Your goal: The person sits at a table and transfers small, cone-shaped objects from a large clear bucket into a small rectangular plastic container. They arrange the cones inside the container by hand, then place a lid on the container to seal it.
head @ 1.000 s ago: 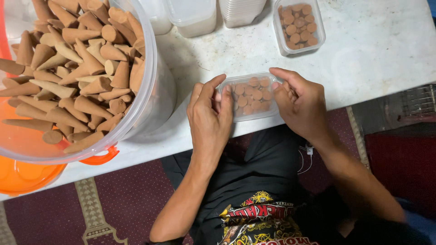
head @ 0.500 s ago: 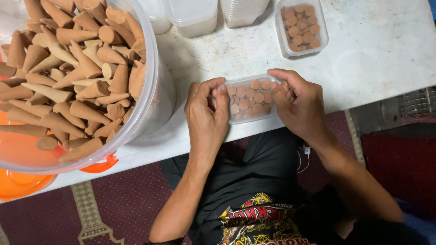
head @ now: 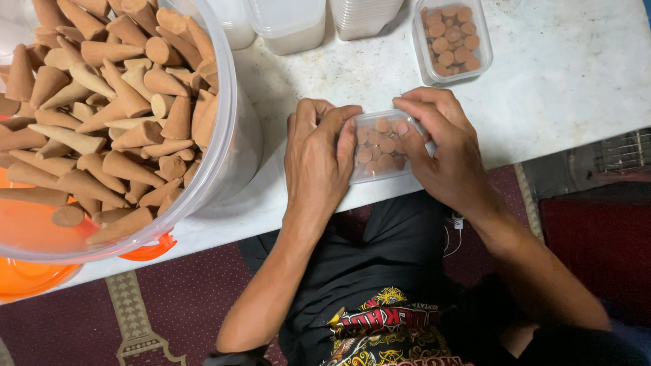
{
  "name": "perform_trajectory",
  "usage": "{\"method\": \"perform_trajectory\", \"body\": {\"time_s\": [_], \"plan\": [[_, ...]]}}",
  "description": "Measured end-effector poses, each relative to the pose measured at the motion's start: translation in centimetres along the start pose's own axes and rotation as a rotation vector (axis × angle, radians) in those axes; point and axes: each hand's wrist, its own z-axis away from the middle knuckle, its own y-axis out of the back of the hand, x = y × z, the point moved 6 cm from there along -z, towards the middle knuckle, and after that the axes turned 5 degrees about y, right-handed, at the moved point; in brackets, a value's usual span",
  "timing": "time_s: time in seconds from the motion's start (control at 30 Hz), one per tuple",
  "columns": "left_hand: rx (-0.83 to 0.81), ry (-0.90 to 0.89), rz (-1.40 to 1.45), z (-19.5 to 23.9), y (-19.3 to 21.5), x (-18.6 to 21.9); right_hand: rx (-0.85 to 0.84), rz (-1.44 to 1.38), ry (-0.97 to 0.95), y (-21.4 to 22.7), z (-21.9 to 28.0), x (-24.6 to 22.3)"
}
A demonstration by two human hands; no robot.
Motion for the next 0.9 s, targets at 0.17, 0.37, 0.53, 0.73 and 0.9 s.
{"method": "perform_trajectory", "body": {"time_s": [0.17, 0.37, 0.53, 0.73, 0.9], "plan": [[-0.189, -0.273, -0.056, 0.7, 0.5, 1.1, -0.152, 0.072, 0.173, 0.1, 1.0, -0.3], [-0.41, -0.409, -0.161, 1.2, -0.5, -0.5, -0.281, 0.028, 0.258, -0.3, 1.4, 0.0], [-0.401, -0.442, -0.12, 1.2, -1.2, -1.3, -0.298, -0.058, 0.214, -0.3, 1.4, 0.7], [-0.389, -0.456, -0.107, 1.1, -1.6, -1.8, -0.35, -0.179, 0.166, -0.1, 0.7, 0.3], [-0.376, -0.44, -0.08, 1.3, -2.0, -2.3, -0.107, -0.229, -0.04, -1.0, 0.8, 0.3]]}}
